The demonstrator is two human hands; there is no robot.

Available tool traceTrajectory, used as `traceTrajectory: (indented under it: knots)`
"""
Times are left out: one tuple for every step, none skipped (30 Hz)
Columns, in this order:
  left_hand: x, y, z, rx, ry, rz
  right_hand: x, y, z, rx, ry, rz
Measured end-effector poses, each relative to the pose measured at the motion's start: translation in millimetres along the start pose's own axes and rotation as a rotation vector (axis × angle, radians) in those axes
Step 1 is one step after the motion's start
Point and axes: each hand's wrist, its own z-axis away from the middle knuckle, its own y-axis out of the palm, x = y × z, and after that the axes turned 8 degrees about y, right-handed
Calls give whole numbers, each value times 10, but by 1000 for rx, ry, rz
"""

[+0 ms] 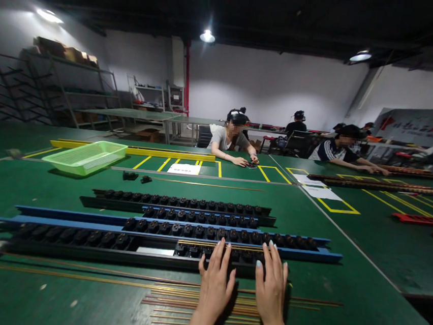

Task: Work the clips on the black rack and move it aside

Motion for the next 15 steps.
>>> traceTrajectory:
  knots:
    - [-2, -11, -1, 8, 3, 5, 1, -27, 41, 17, -13, -20]
    - [-4, -22, -3, 15, 6, 9, -1, -52, 91, 38, -23, -33]
    - [-5, -36, -8, 21, 8, 12, -6, -74, 147, 65, -32, -37]
    - [-4, -52, -15, 25, 10, 13, -15, -93, 208, 91, -40, -33]
    - [-2, -72, -22, 29, 12, 12, -27, -108, 271, 121, -47, -21]
    - [1, -98, -28, 32, 14, 10, -43, -117, 335, 156, -60, -5]
    - [4, -127, -29, 38, 16, 8, -61, -120, 400, 183, -65, 16]
    - [6, -160, -21, 46, 18, 5, -83, -117, 466, 213, -72, 44]
    - [6, -193, 2, 59, 20, 1, -108, -108, 534, 243, -81, 76]
    - [4, -223, 43, 78, 22, -4, -134, -96, 603, 272, -94, 110]
    - [0, -247, 105, 99, 24, -11, -161, -82, 673, 298, -113, 145]
    - [-5, -262, 189, 125, 22, -23, -188, -67, 741, 324, -133, 177]
    - [-9, -267, 294, 160, 21, -37, -212, -54, 807, 348, -151, 209]
    - [-9, -262, 416, 182, 15, -50, -233, -45, 866, 369, -162, 242]
    - [-2, -250, 551, 197, -29, -72, -249, -40, 916, 389, -172, 275]
